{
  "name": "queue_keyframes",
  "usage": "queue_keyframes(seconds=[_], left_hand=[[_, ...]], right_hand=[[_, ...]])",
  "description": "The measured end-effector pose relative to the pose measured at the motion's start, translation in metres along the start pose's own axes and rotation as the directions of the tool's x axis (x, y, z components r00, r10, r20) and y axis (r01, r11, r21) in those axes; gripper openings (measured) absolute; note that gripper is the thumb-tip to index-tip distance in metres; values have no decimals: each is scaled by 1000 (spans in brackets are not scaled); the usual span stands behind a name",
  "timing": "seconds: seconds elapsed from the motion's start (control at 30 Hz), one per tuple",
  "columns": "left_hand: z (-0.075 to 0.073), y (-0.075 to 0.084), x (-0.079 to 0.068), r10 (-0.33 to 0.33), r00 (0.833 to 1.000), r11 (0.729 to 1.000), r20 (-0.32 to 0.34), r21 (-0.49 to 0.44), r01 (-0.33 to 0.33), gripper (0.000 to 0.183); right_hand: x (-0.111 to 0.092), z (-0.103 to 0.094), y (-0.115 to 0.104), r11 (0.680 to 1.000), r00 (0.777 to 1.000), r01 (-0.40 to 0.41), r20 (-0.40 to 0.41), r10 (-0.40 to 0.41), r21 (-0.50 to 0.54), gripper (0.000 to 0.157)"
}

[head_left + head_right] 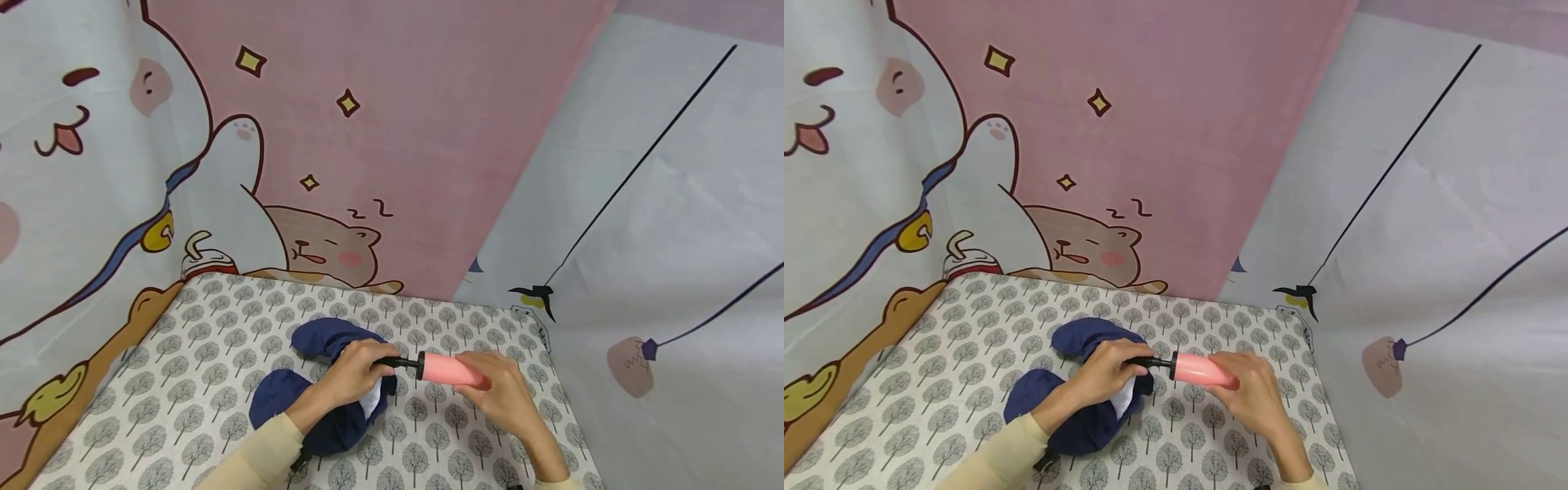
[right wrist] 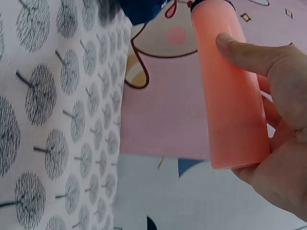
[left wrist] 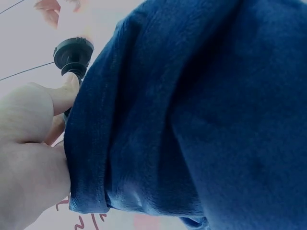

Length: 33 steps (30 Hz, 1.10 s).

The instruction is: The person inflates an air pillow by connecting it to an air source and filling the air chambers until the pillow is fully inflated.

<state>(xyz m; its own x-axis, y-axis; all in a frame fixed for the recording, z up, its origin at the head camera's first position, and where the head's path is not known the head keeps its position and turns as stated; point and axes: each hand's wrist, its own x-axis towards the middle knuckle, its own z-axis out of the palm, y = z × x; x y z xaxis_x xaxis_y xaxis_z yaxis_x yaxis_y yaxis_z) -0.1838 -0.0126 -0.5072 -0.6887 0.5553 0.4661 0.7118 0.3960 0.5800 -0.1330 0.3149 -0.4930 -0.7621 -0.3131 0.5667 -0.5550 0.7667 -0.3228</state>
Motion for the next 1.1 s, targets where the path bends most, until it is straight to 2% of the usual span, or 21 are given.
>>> queue_keyframes(seconds=[0.17, 0.33, 0.6, 0.77, 0.87, 0.97, 1.1], left_hand=[[2, -1, 0, -2, 1000, 1000, 15, -10, 2, 29], [2, 0, 1, 4, 1000, 1000, 29, -5, -4, 31], [1, 0, 1, -12, 998, 1000, 60, -17, 13, 34], [0, 1, 1, -25, 997, 1000, 66, -10, 25, 36], [-2, 0, 0, -29, 998, 1000, 54, 0, 29, 36], [-4, -2, -1, -26, 999, 1000, 33, 9, 26, 36], [-5, -5, -3, -30, 999, 1000, 26, 7, 30, 35]], right_hand=[[3, 6, -8, 1000, 1000, -13, 19, 13, -15, 60], [2, 2, -6, 999, 996, -45, 72, 46, -9, 59], [-9, -21, 15, 996, 988, -84, 128, 84, -1, 63], [-16, -36, 33, 998, 994, -54, 99, 52, 14, 64], [-22, -46, 44, 995, 991, -102, 90, 101, 8, 64], [-28, -58, 53, 984, 979, -178, 106, 176, 3, 64], [-32, -69, 56, 972, 964, -235, 125, 233, -5, 64]])
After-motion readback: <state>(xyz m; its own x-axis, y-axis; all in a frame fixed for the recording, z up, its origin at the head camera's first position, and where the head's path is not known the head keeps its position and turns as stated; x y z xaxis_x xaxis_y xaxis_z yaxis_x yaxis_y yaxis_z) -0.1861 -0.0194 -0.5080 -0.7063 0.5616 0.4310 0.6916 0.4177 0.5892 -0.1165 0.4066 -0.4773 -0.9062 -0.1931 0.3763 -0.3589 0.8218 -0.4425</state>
